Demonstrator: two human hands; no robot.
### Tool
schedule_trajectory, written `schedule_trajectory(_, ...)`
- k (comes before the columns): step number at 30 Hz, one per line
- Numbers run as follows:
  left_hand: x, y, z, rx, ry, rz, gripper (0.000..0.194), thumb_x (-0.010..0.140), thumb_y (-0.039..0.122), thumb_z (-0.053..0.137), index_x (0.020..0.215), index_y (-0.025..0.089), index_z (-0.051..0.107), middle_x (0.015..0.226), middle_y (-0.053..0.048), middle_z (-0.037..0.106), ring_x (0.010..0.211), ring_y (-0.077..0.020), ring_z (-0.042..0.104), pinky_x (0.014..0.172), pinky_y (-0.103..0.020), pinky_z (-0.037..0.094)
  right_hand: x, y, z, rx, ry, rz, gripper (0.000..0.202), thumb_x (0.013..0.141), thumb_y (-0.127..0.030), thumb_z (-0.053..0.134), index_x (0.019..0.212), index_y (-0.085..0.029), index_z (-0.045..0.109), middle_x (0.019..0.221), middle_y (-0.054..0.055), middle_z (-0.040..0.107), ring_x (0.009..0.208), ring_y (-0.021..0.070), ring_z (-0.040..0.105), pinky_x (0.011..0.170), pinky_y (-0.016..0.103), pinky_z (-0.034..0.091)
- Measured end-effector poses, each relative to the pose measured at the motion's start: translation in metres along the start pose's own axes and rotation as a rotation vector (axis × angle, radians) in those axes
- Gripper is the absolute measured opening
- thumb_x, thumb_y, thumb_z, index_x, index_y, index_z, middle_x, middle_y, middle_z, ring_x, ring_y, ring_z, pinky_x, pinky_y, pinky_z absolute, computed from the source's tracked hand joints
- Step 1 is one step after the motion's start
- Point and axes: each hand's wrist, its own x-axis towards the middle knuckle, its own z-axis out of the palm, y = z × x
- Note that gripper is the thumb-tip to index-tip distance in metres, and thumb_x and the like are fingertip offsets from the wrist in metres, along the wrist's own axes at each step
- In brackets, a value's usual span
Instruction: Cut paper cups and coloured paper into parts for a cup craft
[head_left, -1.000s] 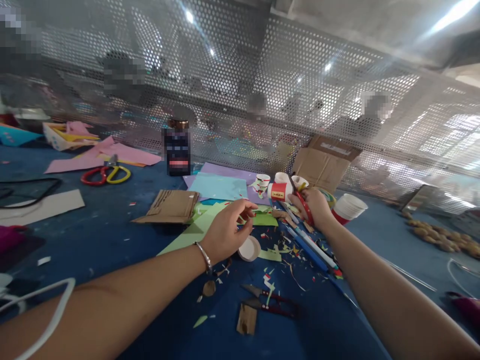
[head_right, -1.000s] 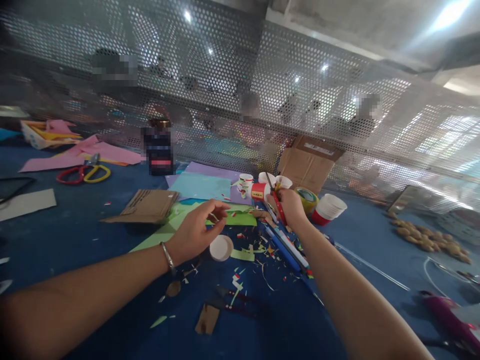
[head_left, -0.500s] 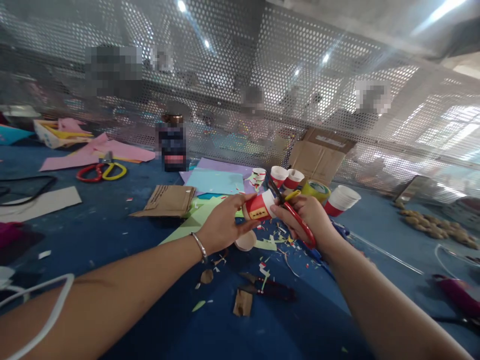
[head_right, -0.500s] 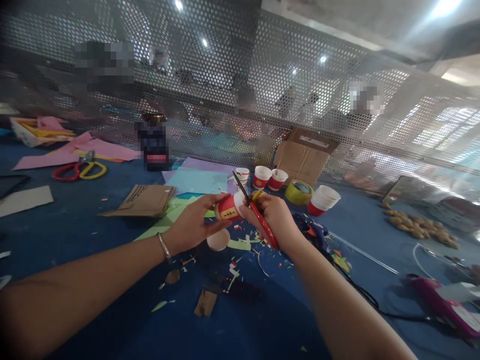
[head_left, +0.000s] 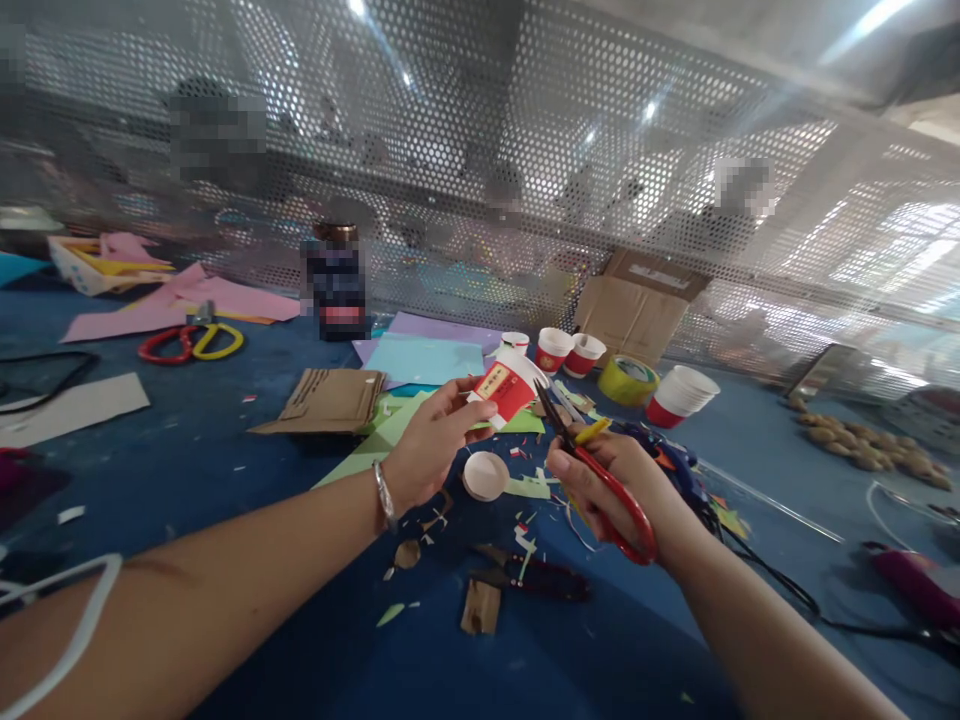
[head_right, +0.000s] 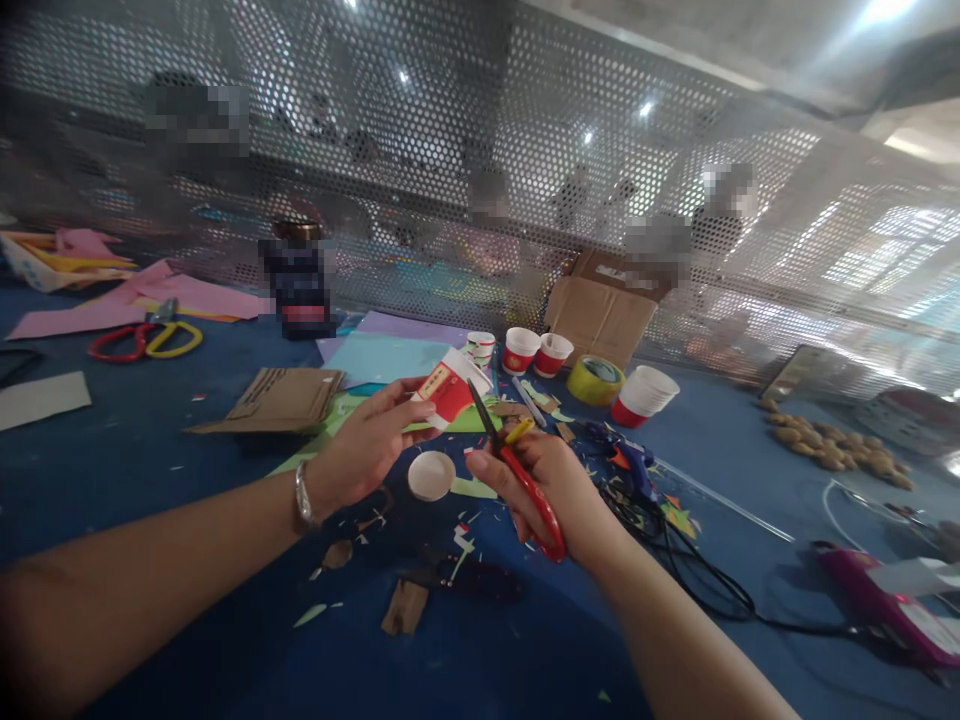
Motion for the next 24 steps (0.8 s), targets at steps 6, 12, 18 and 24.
schedule_trajectory(6, -0.001, 0.002, 0.000, -0.050, -0.001, 0.076, 0.040, 0.078, 0.028, 0.071, 0.116, 0.018, 0.061, 0.117, -0.010, 0.069, 0.104, -0.0223, 0.065, 0.082, -0.033, 0.055, 0.002, 0.016, -0.003, 0.152, -0.253, -0.109, 0.046, 0.093, -0.062, 0.051, 0.083, -0.017, 0.058, 0.057, 0.003, 0.066, 0.047, 0.0151, 0.060, 0.048, 0.026, 0.048)
schedule_trajectory(12, 0.004, -0.003, -0.004, 0.035, -0.015, 0.153, 0.054, 0.078, 0.028, 0.073, 0.128, 0.015, 0.057, 0.119, -0.011, 0.069, 0.102, -0.0212, 0.065, 0.086, -0.034, 0.051, 0.002, 0.009, 0.000, 0.048, -0.286, -0.209, 0.055, 0.099, -0.063, 0.038, 0.084, -0.016, 0.064, 0.069, 0.006, 0.068, 0.067, 0.0160, 0.064, 0.067, 0.028, 0.050)
schedule_trajectory(18, 0.002, -0.006, -0.008, 0.285, 0.008, 0.249, 0.048, 0.079, 0.027, 0.072, 0.123, 0.017, 0.056, 0.117, -0.009, 0.069, 0.101, -0.0197, 0.064, 0.084, -0.032, 0.051, 0.006, 0.012, 0.000, -0.090, -0.324, -0.123, 0.066, 0.094, -0.069, 0.041, 0.055, -0.018, 0.054, 0.051, 0.003, 0.057, 0.051, 0.0125, 0.056, 0.058, 0.026, 0.047)
schedule_trajectory(24, -0.002, -0.006, -0.009, 0.344, -0.022, 0.304, 0.046, 0.078, 0.028, 0.073, 0.118, 0.016, 0.053, 0.109, -0.008, 0.067, 0.102, -0.0212, 0.064, 0.081, -0.033, 0.055, 0.004, 0.010, 0.002, -0.086, -0.260, -0.082, 0.063, 0.089, -0.074, 0.045, 0.059, -0.020, 0.050, 0.046, -0.001, 0.052, 0.044, 0.0109, 0.049, 0.050, 0.025, 0.043)
